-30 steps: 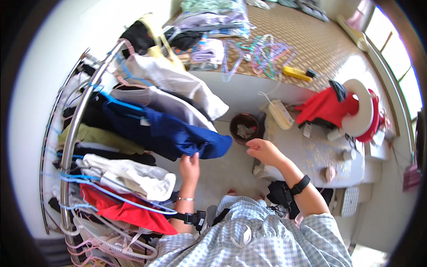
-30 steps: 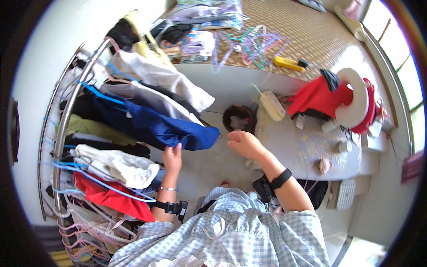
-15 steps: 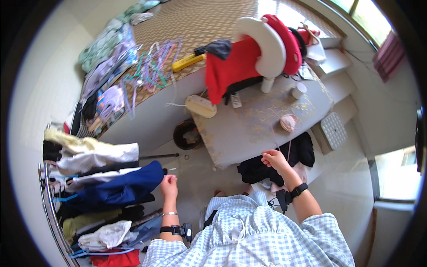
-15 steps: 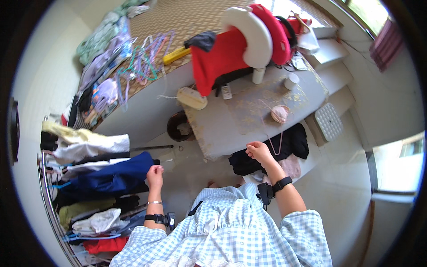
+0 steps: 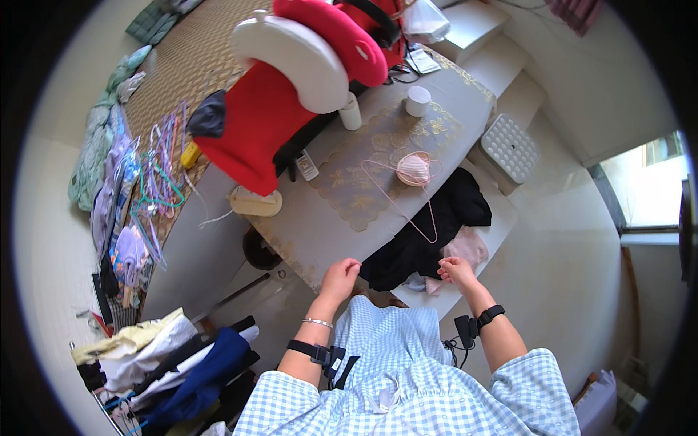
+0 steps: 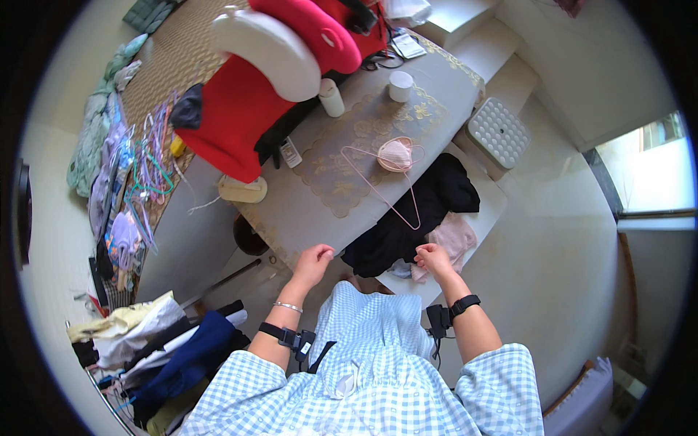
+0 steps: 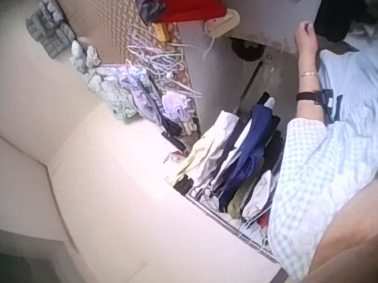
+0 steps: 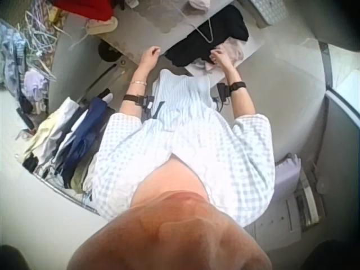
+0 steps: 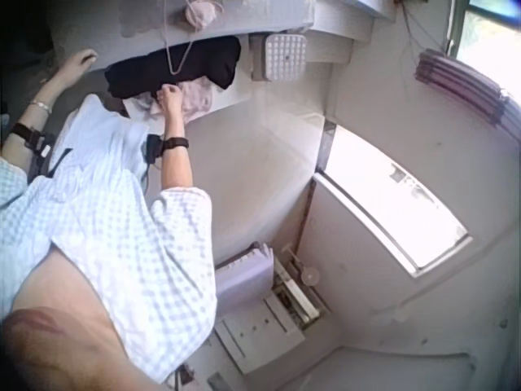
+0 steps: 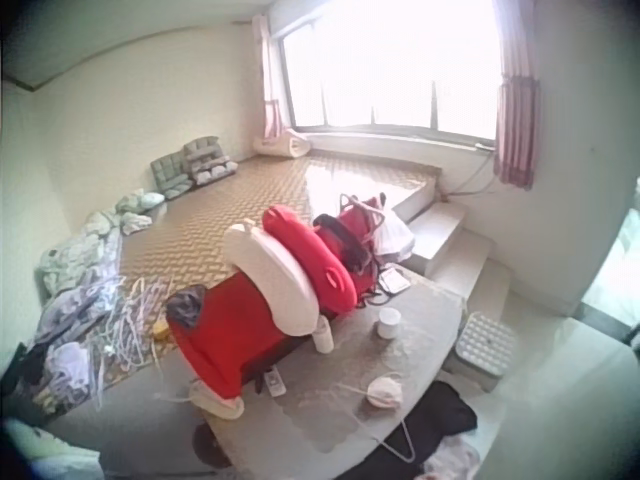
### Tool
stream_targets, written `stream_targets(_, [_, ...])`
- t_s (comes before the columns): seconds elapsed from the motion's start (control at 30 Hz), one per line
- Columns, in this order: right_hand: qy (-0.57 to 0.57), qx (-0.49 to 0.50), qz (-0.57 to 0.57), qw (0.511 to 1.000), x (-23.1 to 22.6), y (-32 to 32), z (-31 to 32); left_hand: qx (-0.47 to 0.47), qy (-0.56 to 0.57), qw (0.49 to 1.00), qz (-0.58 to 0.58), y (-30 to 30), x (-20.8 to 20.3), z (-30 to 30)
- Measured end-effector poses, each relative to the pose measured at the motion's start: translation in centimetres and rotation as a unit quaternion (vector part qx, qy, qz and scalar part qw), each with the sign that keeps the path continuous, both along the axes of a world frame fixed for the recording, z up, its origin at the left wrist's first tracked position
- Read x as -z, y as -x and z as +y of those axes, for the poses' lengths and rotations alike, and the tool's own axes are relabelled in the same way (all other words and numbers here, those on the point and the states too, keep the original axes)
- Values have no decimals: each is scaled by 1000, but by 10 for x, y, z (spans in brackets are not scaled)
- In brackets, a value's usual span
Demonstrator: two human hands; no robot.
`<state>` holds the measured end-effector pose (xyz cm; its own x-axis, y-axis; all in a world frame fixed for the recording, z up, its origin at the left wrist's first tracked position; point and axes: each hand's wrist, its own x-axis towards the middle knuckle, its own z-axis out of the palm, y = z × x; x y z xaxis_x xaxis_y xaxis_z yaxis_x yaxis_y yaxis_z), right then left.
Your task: The person takes clothing items from a table and bed, places them onto hangers, and hangs them onto a rack and inside a wardrobe.
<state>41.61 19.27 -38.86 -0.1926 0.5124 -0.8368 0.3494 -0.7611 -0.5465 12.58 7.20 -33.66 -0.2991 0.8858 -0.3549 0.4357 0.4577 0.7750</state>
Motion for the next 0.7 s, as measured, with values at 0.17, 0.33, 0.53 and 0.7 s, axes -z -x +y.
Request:
stream_targets(0.17, [-2,41,-13,999,29,5,-1,64,82,994,-26,-25,31,21])
stream_targets(0.33, [-99,-80,-87,988,79,22,20,107,115,986,-48,-19,54,33])
stream_targets(0.53, [-231,-122,-216,941,131,49,78,56,136,987,-58,14,82,15])
stream_targets(0.7, [-162,-74,-304,936,163,72,103,55,195,978,-59,24,116,17])
